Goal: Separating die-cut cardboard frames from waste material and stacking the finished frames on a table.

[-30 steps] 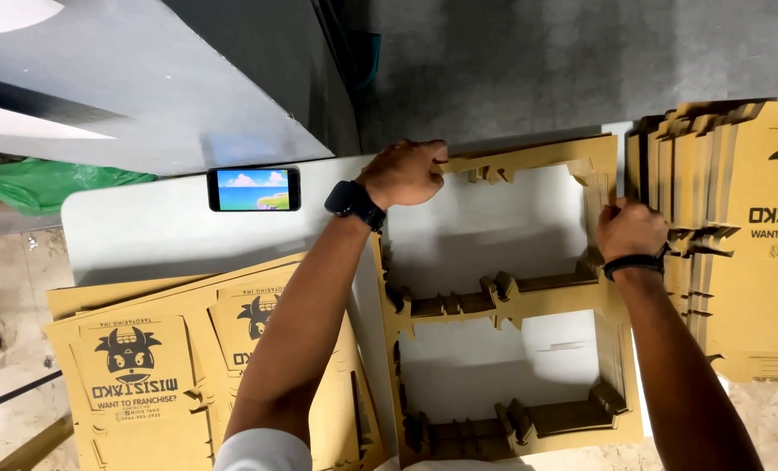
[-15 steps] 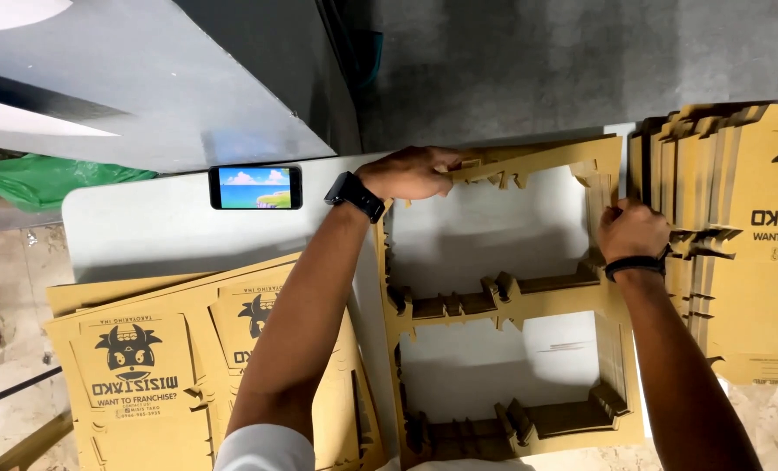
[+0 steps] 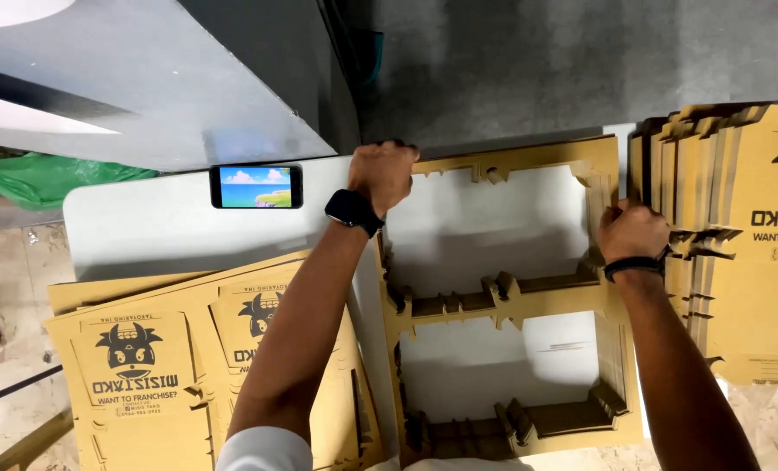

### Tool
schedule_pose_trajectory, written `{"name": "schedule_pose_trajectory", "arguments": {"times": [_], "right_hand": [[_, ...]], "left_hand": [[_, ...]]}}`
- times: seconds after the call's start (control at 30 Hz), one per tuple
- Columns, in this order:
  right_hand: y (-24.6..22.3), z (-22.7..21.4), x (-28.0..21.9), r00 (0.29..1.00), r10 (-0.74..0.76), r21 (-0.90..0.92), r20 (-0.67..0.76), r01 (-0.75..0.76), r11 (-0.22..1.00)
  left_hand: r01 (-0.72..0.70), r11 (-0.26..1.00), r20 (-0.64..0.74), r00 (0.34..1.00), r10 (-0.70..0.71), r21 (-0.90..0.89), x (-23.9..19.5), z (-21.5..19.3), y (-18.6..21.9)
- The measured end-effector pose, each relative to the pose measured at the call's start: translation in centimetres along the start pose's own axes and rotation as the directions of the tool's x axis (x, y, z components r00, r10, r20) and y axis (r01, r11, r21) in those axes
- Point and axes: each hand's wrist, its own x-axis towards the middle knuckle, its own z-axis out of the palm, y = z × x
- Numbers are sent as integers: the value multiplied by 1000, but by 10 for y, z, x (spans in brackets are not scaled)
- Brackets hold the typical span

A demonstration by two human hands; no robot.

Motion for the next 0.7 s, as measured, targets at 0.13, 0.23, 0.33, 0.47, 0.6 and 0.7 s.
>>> {"name": "schedule_pose_trajectory", "arguments": {"times": [0.13, 0.23, 0.33, 0.47, 0.6, 0.7], "right_hand": [[0, -7, 0, 999, -21, -46, 35, 22, 999], [-18, -40, 8, 968, 95, 22, 233, -103, 994], [-28, -73, 15, 870, 190, 57, 455, -241, 969], [-22, -64, 17, 871, 145, 85, 469, -209, 974], [-15, -55, 19, 887, 97, 67, 452, -142, 988], [-19, -81, 12, 829, 154, 22, 538, -196, 980]], "left_hand": [[-38, 999, -37, 999, 39, 20, 5, 21, -8], [-24, 1000, -30, 999, 23, -10, -1, 18, -12], [-31, 999, -60, 998, 29, -30, 2, 29, -16], [39, 996, 4, 999, -39, -75, 14, 41, -20], [92, 992, 99, 992, -83, -88, 9, 39, -14], [92, 995, -100, 990, -97, -45, -30, 3, 8]]}}
